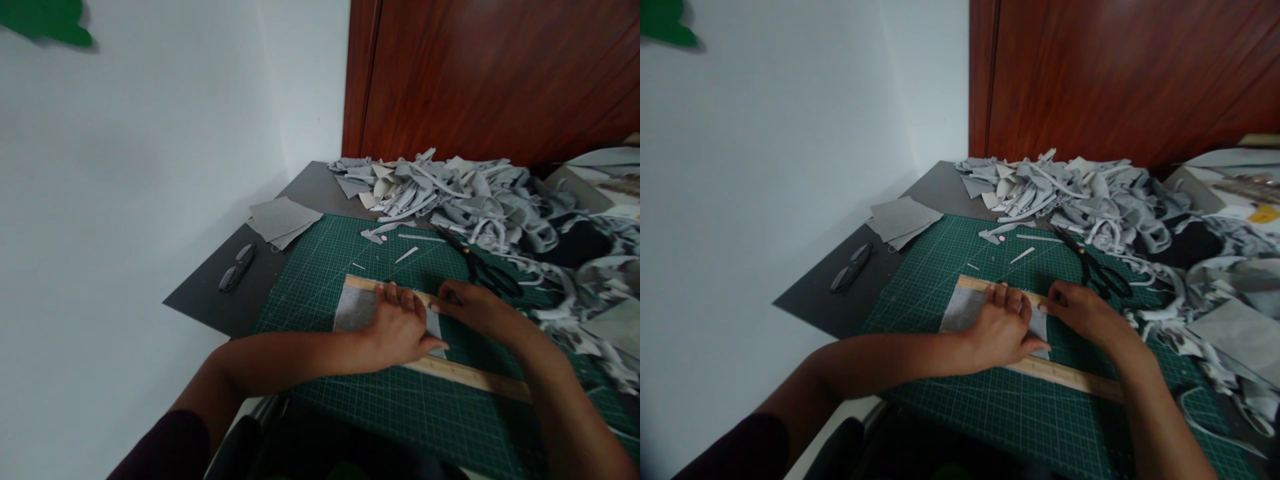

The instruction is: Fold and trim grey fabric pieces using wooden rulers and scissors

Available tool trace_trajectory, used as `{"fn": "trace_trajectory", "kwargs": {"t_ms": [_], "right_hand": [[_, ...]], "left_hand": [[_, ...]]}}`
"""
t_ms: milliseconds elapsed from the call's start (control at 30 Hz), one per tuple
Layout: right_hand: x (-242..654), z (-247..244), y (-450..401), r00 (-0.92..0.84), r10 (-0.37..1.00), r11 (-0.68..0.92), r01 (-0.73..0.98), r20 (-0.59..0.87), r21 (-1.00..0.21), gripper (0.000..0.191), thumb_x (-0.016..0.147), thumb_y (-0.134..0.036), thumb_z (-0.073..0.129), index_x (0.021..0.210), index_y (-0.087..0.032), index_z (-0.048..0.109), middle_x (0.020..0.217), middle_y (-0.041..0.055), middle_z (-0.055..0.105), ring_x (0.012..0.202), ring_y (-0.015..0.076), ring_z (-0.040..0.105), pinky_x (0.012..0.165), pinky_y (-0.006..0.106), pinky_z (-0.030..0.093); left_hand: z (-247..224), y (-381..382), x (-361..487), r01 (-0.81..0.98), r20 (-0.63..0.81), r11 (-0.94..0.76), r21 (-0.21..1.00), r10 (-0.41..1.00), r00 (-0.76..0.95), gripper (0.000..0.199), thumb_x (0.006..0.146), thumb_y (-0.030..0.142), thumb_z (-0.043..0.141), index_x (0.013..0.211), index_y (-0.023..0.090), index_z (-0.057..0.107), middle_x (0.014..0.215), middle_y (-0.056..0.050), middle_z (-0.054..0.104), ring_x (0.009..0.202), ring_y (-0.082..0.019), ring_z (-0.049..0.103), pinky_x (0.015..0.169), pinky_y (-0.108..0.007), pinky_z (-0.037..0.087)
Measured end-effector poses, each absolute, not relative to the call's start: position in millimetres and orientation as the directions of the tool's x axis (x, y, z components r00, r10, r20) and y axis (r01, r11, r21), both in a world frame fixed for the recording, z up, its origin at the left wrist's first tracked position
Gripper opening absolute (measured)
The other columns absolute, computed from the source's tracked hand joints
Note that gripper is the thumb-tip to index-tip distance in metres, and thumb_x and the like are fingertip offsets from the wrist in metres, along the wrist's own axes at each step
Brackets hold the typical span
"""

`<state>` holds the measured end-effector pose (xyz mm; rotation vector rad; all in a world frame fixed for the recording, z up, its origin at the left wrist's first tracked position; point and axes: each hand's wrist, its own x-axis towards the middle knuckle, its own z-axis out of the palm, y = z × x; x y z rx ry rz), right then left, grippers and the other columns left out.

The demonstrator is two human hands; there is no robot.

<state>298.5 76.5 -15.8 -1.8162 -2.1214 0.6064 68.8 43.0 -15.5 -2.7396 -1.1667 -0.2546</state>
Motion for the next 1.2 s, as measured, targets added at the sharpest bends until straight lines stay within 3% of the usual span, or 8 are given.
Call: {"fn": "trace_trajectory", "kwargs": {"t_ms": [867,1100,1200], "right_hand": [[303,-15,80,-0.238,0.968,0.153,0.803,-0.075,-0.576,0.022,0.081,-0.045,0.064,0.088,-0.026,0.072,0.075,0.0006,0.069,0.07,0.0213,0.062,0.065,0.032,0.046],[307,-16,80,-0.256,0.963,0.156,0.793,-0.088,-0.589,0.023,0.082,-0.044,0.064,0.093,-0.026,0.074,0.085,0.0032,0.074,0.08,0.0244,0.067,0.071,0.034,0.05],[309,-17,80,-0.262,0.959,0.153,0.797,-0.106,-0.584,0.023,0.083,-0.045,0.063,0.093,-0.027,0.075,0.086,0.0031,0.075,0.08,0.0246,0.067,0.071,0.034,0.05]], "left_hand": [[-20,43,68,0.701,0.254,-0.699,-0.141,0.658,0.709,0.087,0.1,0.076,0.035,0.135,0.001,0.063,0.132,-0.028,0.065,0.126,-0.048,0.059,0.099,-0.057,0.048],[-21,44,67,0.678,0.257,-0.718,-0.16,0.633,0.73,0.08,0.102,0.071,0.038,0.133,0.003,0.064,0.129,-0.026,0.066,0.121,-0.046,0.062,0.094,-0.054,0.05],[-22,44,68,0.682,0.263,-0.717,-0.146,0.637,0.725,0.089,0.098,0.078,0.034,0.133,0.002,0.064,0.128,-0.027,0.066,0.123,-0.048,0.06,0.097,-0.058,0.049]]}}
